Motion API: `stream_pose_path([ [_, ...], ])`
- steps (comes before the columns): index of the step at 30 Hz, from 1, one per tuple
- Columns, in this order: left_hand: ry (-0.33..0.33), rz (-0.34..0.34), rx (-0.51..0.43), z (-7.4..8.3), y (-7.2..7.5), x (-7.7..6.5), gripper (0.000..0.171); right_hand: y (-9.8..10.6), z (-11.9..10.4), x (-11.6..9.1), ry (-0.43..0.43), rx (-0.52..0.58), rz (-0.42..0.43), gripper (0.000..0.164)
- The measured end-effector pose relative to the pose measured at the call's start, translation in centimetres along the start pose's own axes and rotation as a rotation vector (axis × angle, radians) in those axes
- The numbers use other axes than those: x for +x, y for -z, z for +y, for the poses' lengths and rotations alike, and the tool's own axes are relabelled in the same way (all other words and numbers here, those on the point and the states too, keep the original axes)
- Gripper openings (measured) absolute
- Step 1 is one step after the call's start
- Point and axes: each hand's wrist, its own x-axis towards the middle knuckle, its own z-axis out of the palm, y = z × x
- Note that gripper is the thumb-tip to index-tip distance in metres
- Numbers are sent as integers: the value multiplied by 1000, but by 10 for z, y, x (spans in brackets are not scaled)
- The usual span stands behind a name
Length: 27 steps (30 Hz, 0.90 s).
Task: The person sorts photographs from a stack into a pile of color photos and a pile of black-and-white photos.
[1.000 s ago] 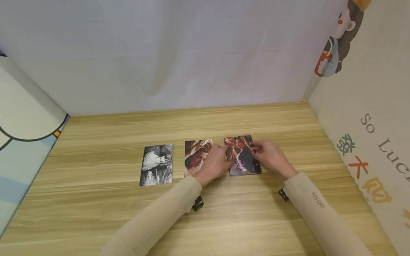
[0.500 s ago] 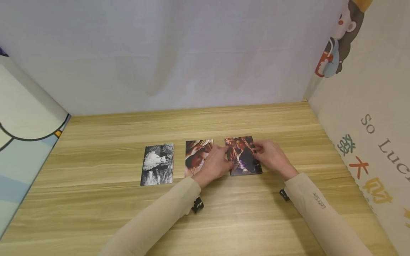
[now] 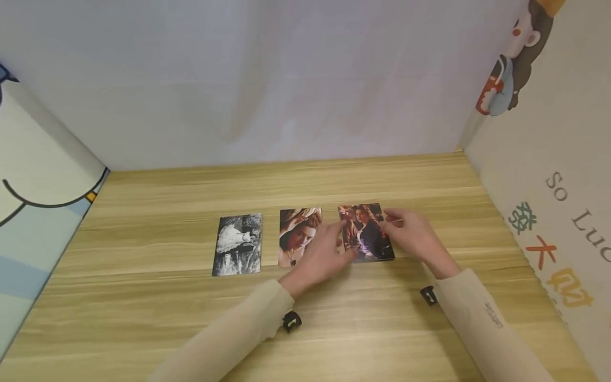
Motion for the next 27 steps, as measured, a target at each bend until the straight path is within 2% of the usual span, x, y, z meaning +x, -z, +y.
stream_pose_path([
  [5,-83,4,5,2,0,-12,81,0,-3,-7,16,51,34,56],
  [9,-156,30,22,2,2,-21,81,-1,-5,-13,51,86,64,55],
  [12,-194,53,-4,0,5,-26,78,-1,-7,-17,71,123,77,56],
  [18,-233,115,-50,-7,15,-33,71,-3,-9,-23,93,168,102,60],
  [27,-261,234,-20,-21,33,-43,67,-11,-20,-30,125,213,163,54],
])
